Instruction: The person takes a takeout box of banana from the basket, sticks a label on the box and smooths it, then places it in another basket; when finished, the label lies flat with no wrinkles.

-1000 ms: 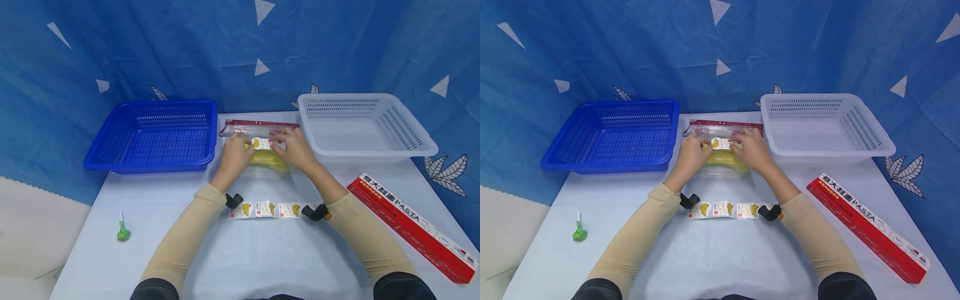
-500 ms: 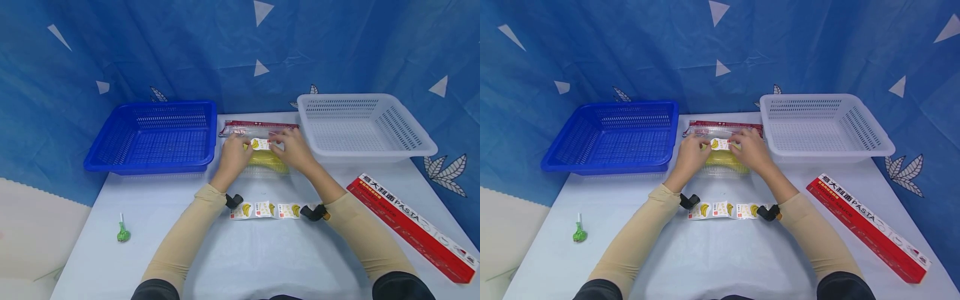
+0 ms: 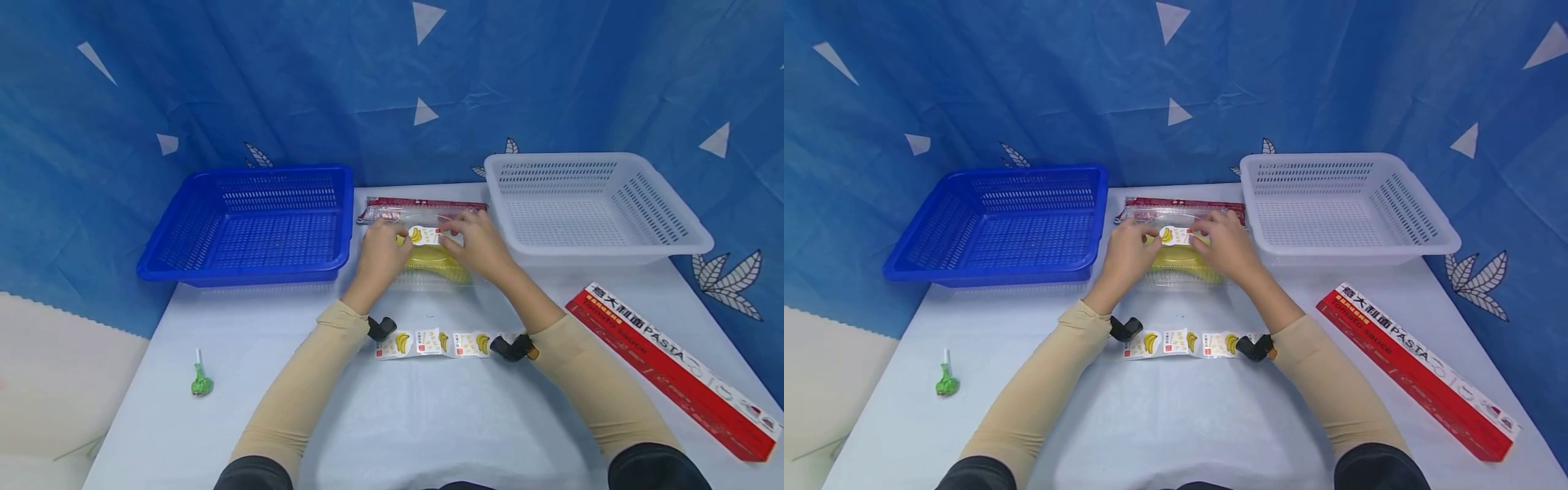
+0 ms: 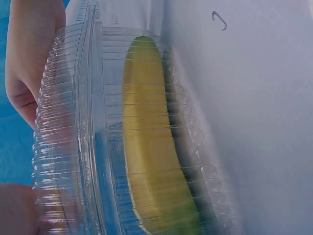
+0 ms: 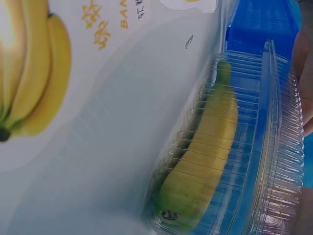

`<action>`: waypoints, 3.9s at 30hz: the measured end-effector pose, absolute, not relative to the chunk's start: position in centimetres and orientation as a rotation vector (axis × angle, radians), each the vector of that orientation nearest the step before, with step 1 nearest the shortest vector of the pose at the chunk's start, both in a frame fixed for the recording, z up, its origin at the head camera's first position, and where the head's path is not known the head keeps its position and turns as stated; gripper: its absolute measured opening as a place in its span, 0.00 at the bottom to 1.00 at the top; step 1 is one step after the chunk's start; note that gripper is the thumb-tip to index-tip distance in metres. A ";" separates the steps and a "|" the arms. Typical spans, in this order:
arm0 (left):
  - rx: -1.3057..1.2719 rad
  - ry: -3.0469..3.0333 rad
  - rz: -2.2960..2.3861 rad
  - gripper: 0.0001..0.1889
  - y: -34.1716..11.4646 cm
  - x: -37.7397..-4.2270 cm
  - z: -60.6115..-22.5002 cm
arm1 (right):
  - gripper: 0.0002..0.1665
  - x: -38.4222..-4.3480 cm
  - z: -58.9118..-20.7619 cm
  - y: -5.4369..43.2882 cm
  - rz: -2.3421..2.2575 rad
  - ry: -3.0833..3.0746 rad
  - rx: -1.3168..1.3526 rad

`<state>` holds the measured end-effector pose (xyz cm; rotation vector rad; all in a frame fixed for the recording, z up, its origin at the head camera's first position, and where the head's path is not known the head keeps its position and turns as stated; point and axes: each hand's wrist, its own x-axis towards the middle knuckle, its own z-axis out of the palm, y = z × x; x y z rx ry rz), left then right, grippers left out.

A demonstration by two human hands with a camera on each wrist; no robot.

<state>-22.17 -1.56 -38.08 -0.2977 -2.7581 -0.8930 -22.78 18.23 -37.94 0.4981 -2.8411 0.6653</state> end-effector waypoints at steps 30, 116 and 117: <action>-0.245 -2.981 -0.898 0.36 -6.9 -14.7 -38.6 | 0.27 -15.1 -34.6 25.7 0.973 -2.716 0.256; -0.075 -2.862 -1.599 0.31 -5.9 -19.8 -42.0 | 0.66 -16.7 -37.3 48.2 1.144 -2.862 -0.758; -0.088 -2.863 -1.595 0.30 -6.0 -19.9 -42.0 | 0.66 -16.7 -37.3 48.2 1.144 -2.861 -0.757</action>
